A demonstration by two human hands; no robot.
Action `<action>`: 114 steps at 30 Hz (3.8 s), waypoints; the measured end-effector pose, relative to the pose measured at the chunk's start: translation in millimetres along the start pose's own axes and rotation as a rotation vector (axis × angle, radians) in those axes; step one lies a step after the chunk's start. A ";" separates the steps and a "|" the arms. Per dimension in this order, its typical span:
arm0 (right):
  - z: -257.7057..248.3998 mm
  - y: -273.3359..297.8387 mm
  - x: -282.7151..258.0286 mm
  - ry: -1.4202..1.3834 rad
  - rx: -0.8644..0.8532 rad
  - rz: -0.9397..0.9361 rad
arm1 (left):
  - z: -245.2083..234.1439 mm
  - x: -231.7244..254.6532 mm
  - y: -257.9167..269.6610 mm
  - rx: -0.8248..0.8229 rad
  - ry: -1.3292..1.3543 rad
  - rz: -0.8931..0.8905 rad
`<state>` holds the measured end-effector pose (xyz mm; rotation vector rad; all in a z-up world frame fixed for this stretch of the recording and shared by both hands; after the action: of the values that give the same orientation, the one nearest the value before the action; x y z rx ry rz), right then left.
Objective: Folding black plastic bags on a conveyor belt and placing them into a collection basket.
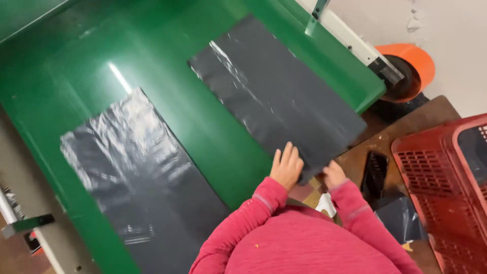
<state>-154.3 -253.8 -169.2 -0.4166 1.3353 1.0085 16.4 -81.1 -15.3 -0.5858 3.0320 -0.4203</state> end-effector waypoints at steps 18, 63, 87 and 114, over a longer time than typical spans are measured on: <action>71.4 -374.7 -250.8 0.439 -0.155 -0.285 | 53.6 -321.9 -161.4 0.344 1.041 -0.681; 198.6 -98.4 -176.0 1.245 -0.497 -0.948 | 3.4 -130.1 -66.8 -0.387 0.175 0.137; 37.0 -171.3 -57.1 -0.799 -0.323 0.062 | -3.8 -168.6 -118.9 -0.064 0.286 -0.849; 300.7 134.3 89.2 0.286 -0.681 0.595 | -140.2 -169.1 412.5 0.048 0.121 -0.706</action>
<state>-87.4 79.6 -141.4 -0.7106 1.3719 1.9780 13.5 385.8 5.1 -1.6785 2.8088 -0.5478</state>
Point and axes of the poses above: each hand's wrist, its own y-axis away from the middle knuckle, its own z-axis out of the palm, x = y × z, the point moved 5 cm from there along -y, towards the middle knuckle, and after that the axes turned 4 degrees about -y, right-handed, at the moved point
